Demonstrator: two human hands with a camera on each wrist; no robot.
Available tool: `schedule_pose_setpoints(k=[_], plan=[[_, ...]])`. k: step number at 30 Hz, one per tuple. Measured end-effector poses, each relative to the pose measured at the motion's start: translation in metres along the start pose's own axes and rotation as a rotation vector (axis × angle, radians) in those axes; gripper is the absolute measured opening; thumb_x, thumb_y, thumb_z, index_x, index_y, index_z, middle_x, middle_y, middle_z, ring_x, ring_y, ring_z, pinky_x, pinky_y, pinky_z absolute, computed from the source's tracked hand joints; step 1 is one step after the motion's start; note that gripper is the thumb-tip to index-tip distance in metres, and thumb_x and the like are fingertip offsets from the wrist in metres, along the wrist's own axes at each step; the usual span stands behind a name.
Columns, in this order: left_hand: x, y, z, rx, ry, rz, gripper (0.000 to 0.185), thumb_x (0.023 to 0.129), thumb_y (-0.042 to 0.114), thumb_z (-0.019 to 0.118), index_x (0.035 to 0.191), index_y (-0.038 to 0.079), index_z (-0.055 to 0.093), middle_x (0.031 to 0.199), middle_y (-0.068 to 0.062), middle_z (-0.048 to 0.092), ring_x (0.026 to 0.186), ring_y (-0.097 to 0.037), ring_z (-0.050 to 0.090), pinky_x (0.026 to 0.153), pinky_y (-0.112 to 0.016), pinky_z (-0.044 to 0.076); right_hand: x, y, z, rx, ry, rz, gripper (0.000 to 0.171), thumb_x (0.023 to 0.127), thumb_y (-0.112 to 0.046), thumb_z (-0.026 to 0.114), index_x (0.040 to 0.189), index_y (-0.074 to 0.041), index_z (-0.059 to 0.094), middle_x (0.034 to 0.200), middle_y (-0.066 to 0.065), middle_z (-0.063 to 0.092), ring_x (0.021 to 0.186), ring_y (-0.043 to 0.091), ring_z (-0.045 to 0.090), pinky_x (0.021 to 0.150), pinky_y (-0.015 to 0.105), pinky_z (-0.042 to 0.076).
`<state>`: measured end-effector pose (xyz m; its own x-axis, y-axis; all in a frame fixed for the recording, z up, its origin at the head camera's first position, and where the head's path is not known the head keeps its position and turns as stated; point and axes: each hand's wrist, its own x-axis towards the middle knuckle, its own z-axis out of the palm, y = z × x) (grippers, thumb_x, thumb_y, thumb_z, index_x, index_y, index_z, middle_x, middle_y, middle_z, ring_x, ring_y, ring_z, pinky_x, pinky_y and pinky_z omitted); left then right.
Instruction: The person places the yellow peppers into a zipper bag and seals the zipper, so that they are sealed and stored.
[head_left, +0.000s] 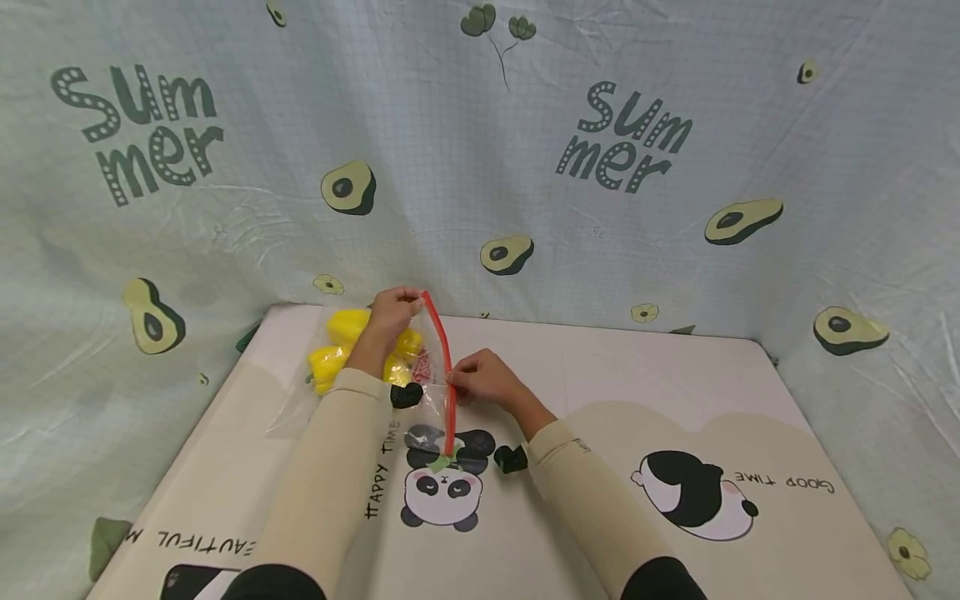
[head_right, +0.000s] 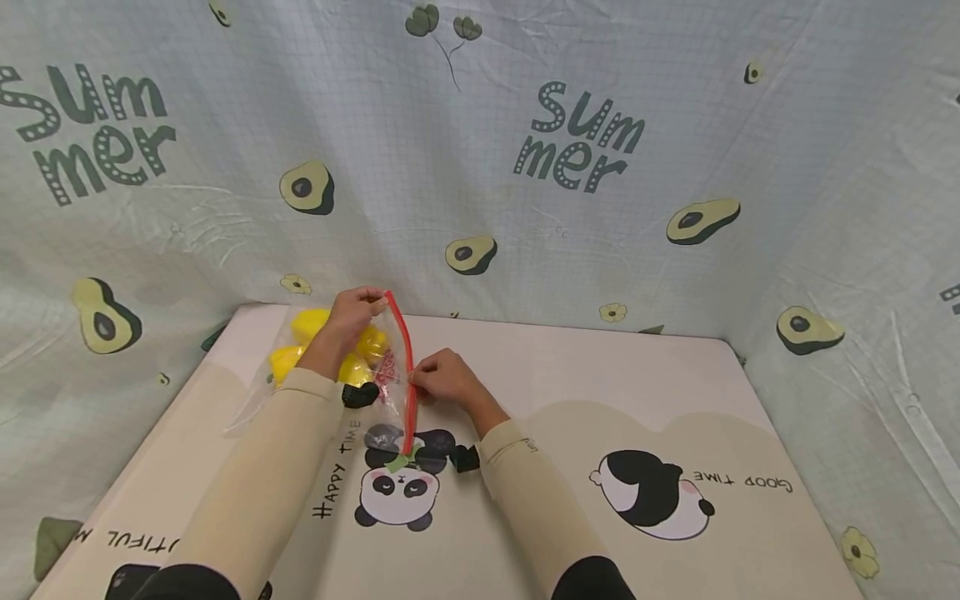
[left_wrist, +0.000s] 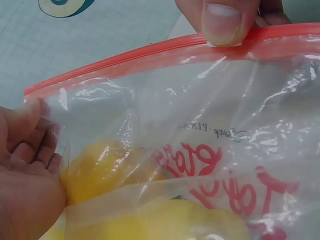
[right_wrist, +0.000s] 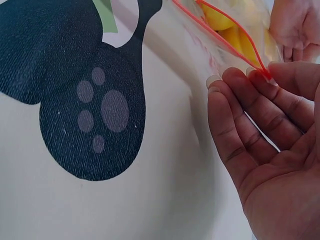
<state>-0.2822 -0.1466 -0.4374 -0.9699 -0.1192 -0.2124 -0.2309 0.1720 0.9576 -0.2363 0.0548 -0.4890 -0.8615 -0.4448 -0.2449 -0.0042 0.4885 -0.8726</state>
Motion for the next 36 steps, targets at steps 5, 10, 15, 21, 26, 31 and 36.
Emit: schedule_pose_setpoints(k=[5,10,15,21,26,31,36], plan=[[-0.0002,0.0005,0.0007,-0.010,0.011,-0.009,0.037,0.110,0.018,0.051,0.140,-0.003,0.056,0.146,-0.022,0.054,0.134,-0.033,0.049,0.123,-0.046,0.040,-0.0033,-0.0025,-0.0017,0.020,-0.016,0.010,0.023,0.101,-0.021,0.066,0.102,-0.003,0.081,0.079,0.004,0.073,0.068,0.015,0.067,0.063,0.024,0.060],[0.0019,0.0015,0.0022,-0.028,0.042,-0.017,0.036,0.110,0.018,0.052,0.138,-0.003,0.058,0.145,-0.021,0.055,0.131,-0.032,0.050,0.123,-0.045,0.041,-0.0047,-0.0045,-0.0025,0.022,-0.010,0.015,0.024,0.101,-0.022,0.066,0.103,-0.004,0.082,0.081,0.005,0.074,0.070,0.016,0.068,0.064,0.025,0.060],[0.0038,0.0010,0.0033,-0.050,0.056,-0.021,0.035,0.110,0.017,0.051,0.137,-0.004,0.058,0.145,-0.022,0.055,0.129,-0.031,0.051,0.122,-0.045,0.042,-0.0043,-0.0035,-0.0021,0.024,-0.011,0.013,0.024,0.100,-0.021,0.066,0.104,-0.004,0.082,0.080,0.005,0.074,0.068,0.015,0.068,0.062,0.024,0.059],[0.0065,0.0000,0.0037,-0.054,0.087,-0.038,0.034,0.110,0.016,0.051,0.137,-0.003,0.060,0.142,-0.020,0.056,0.122,-0.029,0.051,0.120,-0.043,0.044,-0.0023,-0.0028,-0.0014,0.021,-0.023,0.010,0.023,0.100,-0.021,0.066,0.103,-0.004,0.082,0.078,0.003,0.073,0.066,0.013,0.066,0.061,0.023,0.058],[0.0072,-0.0002,0.0041,-0.050,0.098,-0.043,0.033,0.110,0.016,0.051,0.136,-0.002,0.060,0.142,-0.020,0.056,0.122,-0.028,0.050,0.119,-0.042,0.044,-0.0037,-0.0038,-0.0015,0.000,-0.032,0.007,0.023,0.100,-0.020,0.066,0.103,-0.004,0.082,0.078,0.003,0.073,0.067,0.013,0.066,0.061,0.023,0.058],[0.0076,-0.0012,0.0046,-0.055,0.106,-0.044,0.031,0.110,0.016,0.051,0.135,-0.001,0.060,0.139,-0.018,0.056,0.119,-0.027,0.049,0.117,-0.042,0.045,-0.0047,-0.0033,-0.0019,-0.003,-0.046,-0.002,0.023,0.100,-0.020,0.065,0.101,-0.003,0.082,0.077,0.003,0.073,0.066,0.013,0.066,0.061,0.023,0.058],[0.0078,-0.0009,0.0045,-0.063,0.115,-0.044,0.032,0.111,0.016,0.050,0.136,-0.002,0.060,0.140,-0.019,0.056,0.117,-0.026,0.050,0.113,-0.040,0.046,-0.0066,-0.0030,-0.0020,-0.011,-0.057,-0.017,0.023,0.100,-0.019,0.065,0.099,-0.003,0.082,0.076,0.003,0.072,0.066,0.013,0.065,0.061,0.023,0.057]])
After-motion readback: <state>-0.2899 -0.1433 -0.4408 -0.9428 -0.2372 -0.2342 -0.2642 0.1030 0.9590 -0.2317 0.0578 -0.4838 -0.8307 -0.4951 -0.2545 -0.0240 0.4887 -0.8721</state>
